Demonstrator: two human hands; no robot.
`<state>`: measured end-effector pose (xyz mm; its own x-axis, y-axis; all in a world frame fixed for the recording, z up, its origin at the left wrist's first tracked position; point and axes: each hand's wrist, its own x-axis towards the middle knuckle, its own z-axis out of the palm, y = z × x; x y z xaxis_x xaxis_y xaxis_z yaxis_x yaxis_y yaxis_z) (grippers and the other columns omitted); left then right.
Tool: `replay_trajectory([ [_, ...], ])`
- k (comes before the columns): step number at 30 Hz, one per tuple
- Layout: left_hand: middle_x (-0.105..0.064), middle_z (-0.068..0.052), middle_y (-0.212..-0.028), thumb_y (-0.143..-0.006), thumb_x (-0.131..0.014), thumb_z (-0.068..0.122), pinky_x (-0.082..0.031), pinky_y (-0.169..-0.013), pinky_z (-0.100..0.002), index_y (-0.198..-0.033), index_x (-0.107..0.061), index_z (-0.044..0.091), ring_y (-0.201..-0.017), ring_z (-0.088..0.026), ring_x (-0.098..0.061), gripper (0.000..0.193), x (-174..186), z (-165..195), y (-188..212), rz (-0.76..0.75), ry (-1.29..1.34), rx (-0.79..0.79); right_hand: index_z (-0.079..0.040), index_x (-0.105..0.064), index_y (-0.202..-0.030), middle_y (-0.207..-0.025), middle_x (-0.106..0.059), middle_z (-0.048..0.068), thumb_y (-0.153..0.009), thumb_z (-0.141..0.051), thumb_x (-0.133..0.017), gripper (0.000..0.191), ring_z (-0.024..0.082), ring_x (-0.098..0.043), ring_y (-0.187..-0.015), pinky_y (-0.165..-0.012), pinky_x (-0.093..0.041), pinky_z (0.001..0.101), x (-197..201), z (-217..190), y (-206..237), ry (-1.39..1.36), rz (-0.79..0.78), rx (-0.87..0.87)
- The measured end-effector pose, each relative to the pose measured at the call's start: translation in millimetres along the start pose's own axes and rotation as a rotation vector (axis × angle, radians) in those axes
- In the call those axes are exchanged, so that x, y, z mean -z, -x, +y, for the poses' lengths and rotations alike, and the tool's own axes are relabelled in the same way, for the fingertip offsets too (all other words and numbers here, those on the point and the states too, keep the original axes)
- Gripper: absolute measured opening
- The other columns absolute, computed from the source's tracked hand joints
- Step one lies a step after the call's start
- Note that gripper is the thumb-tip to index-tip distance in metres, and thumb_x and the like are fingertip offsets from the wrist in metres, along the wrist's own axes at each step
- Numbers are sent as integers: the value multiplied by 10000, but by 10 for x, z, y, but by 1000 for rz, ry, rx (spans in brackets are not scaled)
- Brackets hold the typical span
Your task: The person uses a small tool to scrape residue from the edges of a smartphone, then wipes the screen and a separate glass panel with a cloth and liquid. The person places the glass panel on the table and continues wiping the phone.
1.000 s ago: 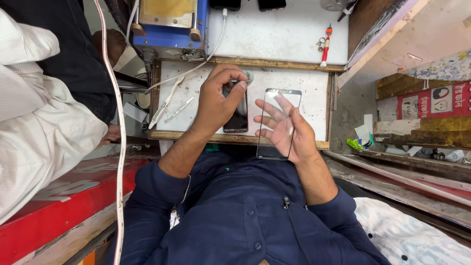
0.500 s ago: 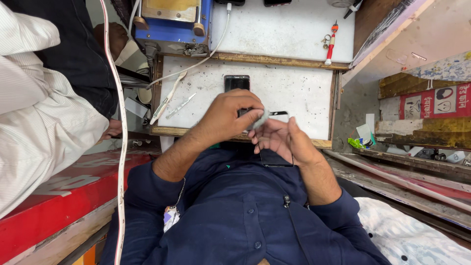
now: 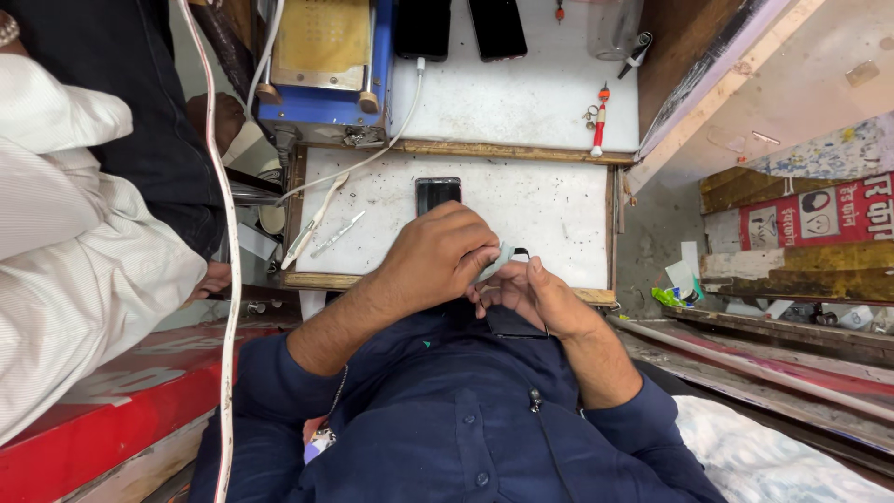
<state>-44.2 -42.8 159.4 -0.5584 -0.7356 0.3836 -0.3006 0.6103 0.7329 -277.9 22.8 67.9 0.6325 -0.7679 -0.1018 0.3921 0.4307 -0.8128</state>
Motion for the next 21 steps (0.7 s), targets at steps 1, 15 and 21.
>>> replay_trajectory([
  [1,-700,-76,-919,-927,-728,180,-549,-784,-393,-931,-713,58,-919,-285,-673,123,-13,23,-28,15,-3,-29,70,-578,-1323,-1223,-637,226,-1070,-685,-335,833,310,-630,-1110,-1000,-521,482,-9,5,-22,-3,-11,22],
  [15,-683,-65,-903,-924,-740,140,-543,-758,-397,-931,-711,70,-884,-283,-667,76,-42,-10,-31,51,-10,-23,52,-555,-1353,-1213,-618,194,-984,-780,-347,934,280,-619,-1092,-965,-524,462,-51,-84,-35,-40,12,-28],
  [21,-672,-57,-890,-930,-737,164,-549,-728,-399,-941,-709,78,-853,-270,-667,91,-173,13,-154,54,-20,-68,61,-554,-1362,-1189,-636,230,-1007,-775,-365,927,338,-639,-1072,-993,-535,496,14,-8,-111,-26,-1,11],
])
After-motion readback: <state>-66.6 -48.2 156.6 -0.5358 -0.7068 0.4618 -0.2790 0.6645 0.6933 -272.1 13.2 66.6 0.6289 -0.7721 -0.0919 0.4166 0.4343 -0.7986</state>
